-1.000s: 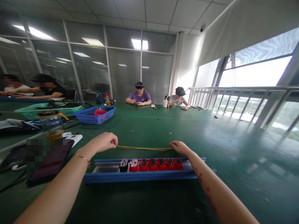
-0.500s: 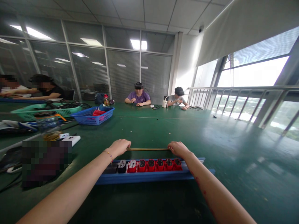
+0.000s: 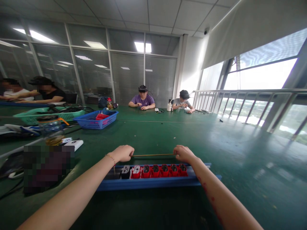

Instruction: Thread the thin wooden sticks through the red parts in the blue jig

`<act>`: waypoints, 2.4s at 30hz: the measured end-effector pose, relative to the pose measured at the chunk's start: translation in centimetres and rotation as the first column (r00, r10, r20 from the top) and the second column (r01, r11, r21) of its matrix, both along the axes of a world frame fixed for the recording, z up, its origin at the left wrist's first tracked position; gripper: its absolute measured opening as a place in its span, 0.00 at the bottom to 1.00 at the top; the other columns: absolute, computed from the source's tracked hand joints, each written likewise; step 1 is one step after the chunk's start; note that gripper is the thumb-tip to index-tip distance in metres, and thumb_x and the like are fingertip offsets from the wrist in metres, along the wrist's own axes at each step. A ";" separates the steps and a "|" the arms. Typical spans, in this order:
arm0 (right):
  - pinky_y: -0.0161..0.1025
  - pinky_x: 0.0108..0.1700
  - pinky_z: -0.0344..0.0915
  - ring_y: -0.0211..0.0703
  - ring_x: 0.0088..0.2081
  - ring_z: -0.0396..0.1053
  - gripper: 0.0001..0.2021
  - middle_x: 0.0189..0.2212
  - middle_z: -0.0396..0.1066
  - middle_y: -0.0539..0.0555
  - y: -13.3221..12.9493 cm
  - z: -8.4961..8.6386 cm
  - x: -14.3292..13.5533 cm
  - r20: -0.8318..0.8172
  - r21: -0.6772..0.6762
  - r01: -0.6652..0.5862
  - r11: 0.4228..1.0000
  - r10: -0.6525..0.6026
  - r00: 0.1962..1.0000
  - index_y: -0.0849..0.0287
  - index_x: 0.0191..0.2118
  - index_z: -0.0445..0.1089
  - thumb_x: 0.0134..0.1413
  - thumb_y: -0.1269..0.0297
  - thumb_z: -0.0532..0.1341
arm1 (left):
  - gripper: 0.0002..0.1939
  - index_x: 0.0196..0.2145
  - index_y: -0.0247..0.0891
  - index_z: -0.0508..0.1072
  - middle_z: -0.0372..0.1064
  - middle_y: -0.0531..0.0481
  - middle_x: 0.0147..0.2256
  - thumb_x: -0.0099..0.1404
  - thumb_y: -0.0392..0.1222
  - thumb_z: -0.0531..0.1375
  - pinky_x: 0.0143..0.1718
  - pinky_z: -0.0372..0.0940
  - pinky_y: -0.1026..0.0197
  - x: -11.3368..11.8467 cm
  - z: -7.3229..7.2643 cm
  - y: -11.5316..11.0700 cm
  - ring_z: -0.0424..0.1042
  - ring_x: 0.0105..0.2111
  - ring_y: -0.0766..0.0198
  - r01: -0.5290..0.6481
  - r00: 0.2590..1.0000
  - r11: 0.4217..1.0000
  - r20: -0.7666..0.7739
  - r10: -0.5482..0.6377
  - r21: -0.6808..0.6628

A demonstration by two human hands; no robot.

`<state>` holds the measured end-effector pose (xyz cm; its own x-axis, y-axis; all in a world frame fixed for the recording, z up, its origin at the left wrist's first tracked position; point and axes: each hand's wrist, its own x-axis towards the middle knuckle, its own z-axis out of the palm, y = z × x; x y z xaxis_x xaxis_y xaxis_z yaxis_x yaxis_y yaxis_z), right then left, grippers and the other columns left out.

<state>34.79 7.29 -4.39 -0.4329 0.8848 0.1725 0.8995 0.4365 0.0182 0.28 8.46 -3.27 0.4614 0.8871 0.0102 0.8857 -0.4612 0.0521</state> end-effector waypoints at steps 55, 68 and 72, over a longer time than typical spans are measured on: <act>0.31 0.27 0.59 0.34 0.23 0.62 0.19 0.23 0.65 0.48 -5.5 3.7 3.4 -0.632 -0.673 -0.447 0.589 -0.144 0.762 0.62 0.36 0.59 0.46 0.50 0.58 | 0.20 0.26 0.37 0.70 0.67 0.53 0.24 0.50 0.59 0.55 0.25 0.58 0.68 -3.0 4.9 -7.2 0.65 0.24 0.66 0.134 0.917 0.827 0.384 0.105 -0.546; 0.32 0.28 0.60 0.35 0.25 0.64 0.19 0.23 0.66 0.48 -5.2 3.2 3.7 -0.652 -0.664 -0.453 0.595 -0.164 0.740 0.62 0.36 0.60 0.45 0.51 0.59 | 0.19 0.28 0.36 0.70 0.65 0.54 0.23 0.53 0.57 0.54 0.31 0.56 0.66 -4.1 8.9 -8.0 0.62 0.27 0.65 -0.074 0.791 0.989 0.597 0.135 -0.126; 0.32 0.28 0.60 0.35 0.25 0.64 0.19 0.23 0.66 0.48 -5.2 3.3 3.8 -0.641 -0.675 -0.447 0.586 -0.166 0.750 0.62 0.36 0.61 0.44 0.52 0.60 | 0.19 0.28 0.34 0.67 0.61 0.56 0.22 0.54 0.56 0.54 0.28 0.54 0.68 -6.0 9.5 -7.7 0.58 0.25 0.69 -0.208 0.654 0.978 0.740 0.157 -0.024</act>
<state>38.59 2.12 -1.08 -0.6361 0.7274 -0.2573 0.4880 0.1210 -0.8644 -5.76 0.77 6.19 0.1095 0.9386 0.3271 0.6374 -0.3188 0.7015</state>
